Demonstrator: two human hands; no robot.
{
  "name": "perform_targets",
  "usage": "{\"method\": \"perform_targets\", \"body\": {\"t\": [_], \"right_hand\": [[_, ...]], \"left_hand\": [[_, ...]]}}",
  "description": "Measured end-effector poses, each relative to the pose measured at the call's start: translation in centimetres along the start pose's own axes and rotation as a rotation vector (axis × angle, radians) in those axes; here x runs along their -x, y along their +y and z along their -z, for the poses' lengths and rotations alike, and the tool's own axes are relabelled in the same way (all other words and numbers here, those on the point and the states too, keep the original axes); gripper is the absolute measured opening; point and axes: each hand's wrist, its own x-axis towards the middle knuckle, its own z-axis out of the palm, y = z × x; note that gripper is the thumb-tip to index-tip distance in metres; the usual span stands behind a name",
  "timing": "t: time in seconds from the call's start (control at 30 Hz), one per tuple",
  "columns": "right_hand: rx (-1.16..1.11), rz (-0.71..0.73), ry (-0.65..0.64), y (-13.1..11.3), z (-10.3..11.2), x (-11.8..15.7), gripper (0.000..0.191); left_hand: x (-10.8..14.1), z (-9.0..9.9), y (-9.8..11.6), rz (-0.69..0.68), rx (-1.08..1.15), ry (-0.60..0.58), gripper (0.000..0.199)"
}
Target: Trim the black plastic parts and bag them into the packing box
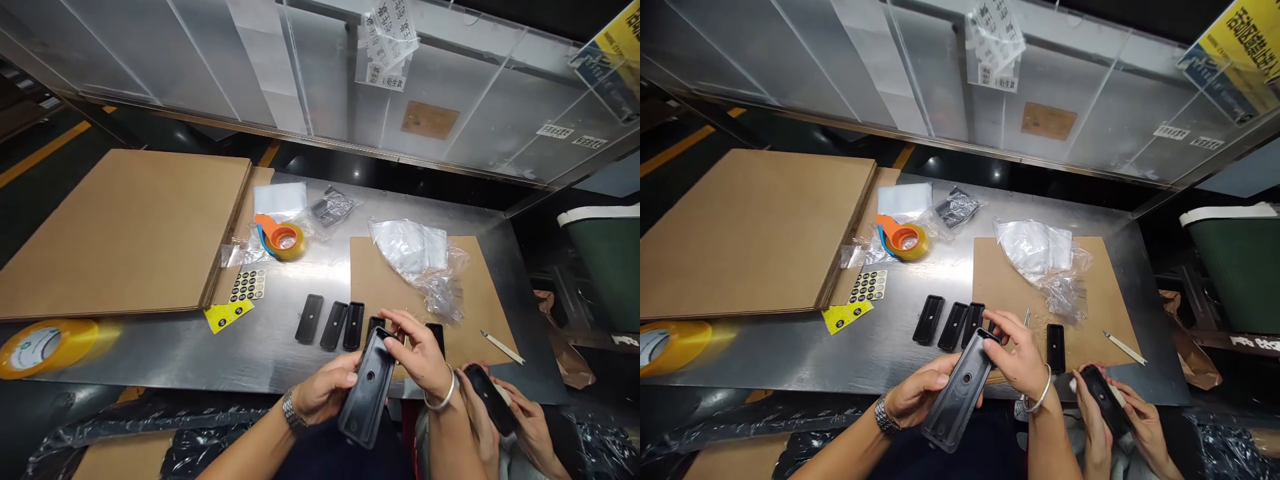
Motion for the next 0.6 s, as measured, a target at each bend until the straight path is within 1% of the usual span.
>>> {"method": "perform_targets", "body": {"t": [0.07, 0.13, 0.2, 0.27, 0.4, 0.53, 0.6], "right_hand": [[0.046, 0.02, -0.095, -0.8, 0.34, -0.5, 0.034], [0.082, 0.024, -0.129, -1.08, 0.51, -0.91, 0.027], [0.083, 0.006, -0.121, -1.05, 0.58, -1.16, 0.02], [0.034, -0.029, -0.119, -0.85, 0.61, -1.24, 0.015], [-0.038, -0.114, -0.107, -0.47, 0.68, -1.13, 0.016], [-0.045, -0.111, -0.119, -0.32, 0.59, -1.02, 0.017], [-0.088, -0.126, -0.1, -0.14, 0.43, -0.91, 0.016]], "left_hand": [[-0.08, -0.04, 0.02, 0.019, -0.016, -0.003, 0.041], [-0.1, 0.13, -0.07, 0.031, -0.024, 0.006, 0.04], [-0.09, 0.38, -0.2, 0.05, -0.025, 0.013, 0.041], [-0.07, 0.61, -0.3, 0.072, -0.027, 0.018, 0.044], [-0.04, 0.73, -0.28, 0.074, -0.055, 0.031, 0.044], [-0.05, 0.59, -0.23, 0.066, -0.089, 0.037, 0.042], [-0.08, 0.56, -0.29, 0.067, -0.102, 0.04, 0.04]]}}
